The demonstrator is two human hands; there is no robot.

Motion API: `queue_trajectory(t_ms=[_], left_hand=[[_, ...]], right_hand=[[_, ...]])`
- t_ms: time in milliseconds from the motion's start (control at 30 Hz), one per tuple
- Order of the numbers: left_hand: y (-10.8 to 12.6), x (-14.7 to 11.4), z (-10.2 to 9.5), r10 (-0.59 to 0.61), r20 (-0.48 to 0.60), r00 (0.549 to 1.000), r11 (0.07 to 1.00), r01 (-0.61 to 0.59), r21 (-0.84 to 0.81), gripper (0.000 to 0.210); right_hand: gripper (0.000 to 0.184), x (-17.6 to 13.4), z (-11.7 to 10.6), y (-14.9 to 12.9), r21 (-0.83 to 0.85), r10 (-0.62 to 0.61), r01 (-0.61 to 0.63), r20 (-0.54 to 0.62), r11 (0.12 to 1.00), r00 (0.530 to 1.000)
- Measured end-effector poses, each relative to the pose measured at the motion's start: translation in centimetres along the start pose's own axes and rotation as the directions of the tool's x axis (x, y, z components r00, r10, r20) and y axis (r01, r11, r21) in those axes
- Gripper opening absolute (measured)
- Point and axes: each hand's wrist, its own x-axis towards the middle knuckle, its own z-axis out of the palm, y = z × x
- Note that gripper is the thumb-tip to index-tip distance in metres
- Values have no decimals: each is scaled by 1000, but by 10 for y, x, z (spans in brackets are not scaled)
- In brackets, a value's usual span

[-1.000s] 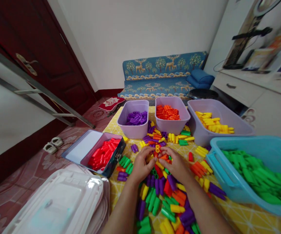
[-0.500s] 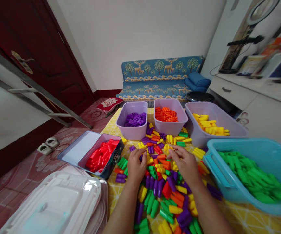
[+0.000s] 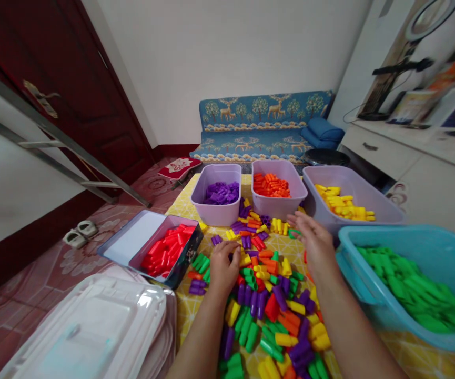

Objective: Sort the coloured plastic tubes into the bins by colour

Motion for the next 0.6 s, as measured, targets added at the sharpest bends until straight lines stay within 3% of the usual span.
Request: queue_trajectory(t_ms=[67, 167, 233, 367, 600], left_hand=[[0, 0, -1, 4, 1, 1000, 1000, -4, -10, 21], [0, 1, -1, 4, 3, 1000, 1000, -4, -19, 21], [-1, 1, 0, 4, 6, 1000, 1000, -3, -26, 21], [-3, 0, 1, 4, 6, 1000, 999, -4, -39, 21], [-1, 1, 0, 4, -3, 1000, 999, -5, -41, 21]], right_hand=[[40, 1, 1, 24, -394, -144, 154, 55, 906, 988], [44, 11, 2, 53, -720, -325, 313, 128, 619, 937], [53, 21, 1, 66, -800, -332, 317, 157, 510, 930], [61, 35, -3, 74, -842, -303, 318, 195, 435, 933], [42, 15, -11, 54, -921, -180, 276, 233, 274, 956]])
